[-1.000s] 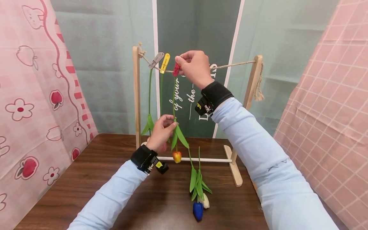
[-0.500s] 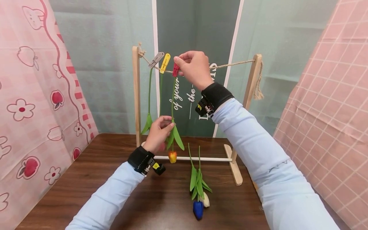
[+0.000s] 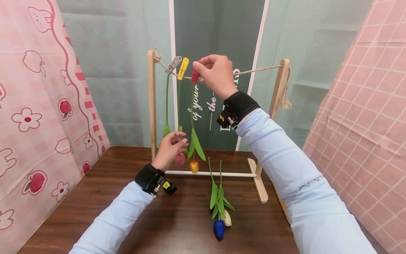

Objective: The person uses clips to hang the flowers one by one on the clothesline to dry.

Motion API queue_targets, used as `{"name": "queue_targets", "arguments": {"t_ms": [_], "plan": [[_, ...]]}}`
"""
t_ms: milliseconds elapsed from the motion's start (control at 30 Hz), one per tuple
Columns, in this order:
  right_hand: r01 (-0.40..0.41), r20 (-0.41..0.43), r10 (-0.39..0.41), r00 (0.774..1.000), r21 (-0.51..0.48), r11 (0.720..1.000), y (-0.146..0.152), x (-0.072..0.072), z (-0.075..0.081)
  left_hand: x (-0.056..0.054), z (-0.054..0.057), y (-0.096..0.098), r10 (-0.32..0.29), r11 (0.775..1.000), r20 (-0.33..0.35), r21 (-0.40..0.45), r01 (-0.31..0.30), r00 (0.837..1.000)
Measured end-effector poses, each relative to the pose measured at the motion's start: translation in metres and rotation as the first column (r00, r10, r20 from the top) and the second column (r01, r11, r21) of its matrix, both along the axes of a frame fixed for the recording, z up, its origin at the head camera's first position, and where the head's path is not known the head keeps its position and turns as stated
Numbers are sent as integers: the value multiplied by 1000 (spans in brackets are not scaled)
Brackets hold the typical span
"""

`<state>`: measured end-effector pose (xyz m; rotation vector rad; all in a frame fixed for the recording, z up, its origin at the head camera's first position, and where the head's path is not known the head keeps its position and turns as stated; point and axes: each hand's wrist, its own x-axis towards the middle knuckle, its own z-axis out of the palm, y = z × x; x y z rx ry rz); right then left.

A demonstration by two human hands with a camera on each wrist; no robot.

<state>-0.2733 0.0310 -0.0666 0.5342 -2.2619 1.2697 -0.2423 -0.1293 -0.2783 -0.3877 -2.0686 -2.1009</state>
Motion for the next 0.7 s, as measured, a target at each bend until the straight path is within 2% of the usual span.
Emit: {"name": "queue_targets", "arguments": {"t_ms": [433,700], "plan": [[-2,-50,0,999,-41,999,7,4,3,3,-1,-5,8,1000,25,1,-8,1000],[-39,-70,33,997,-80,996,11,8,1,4,-1,-7,8,1000,26,-5,-8,1000]]}}
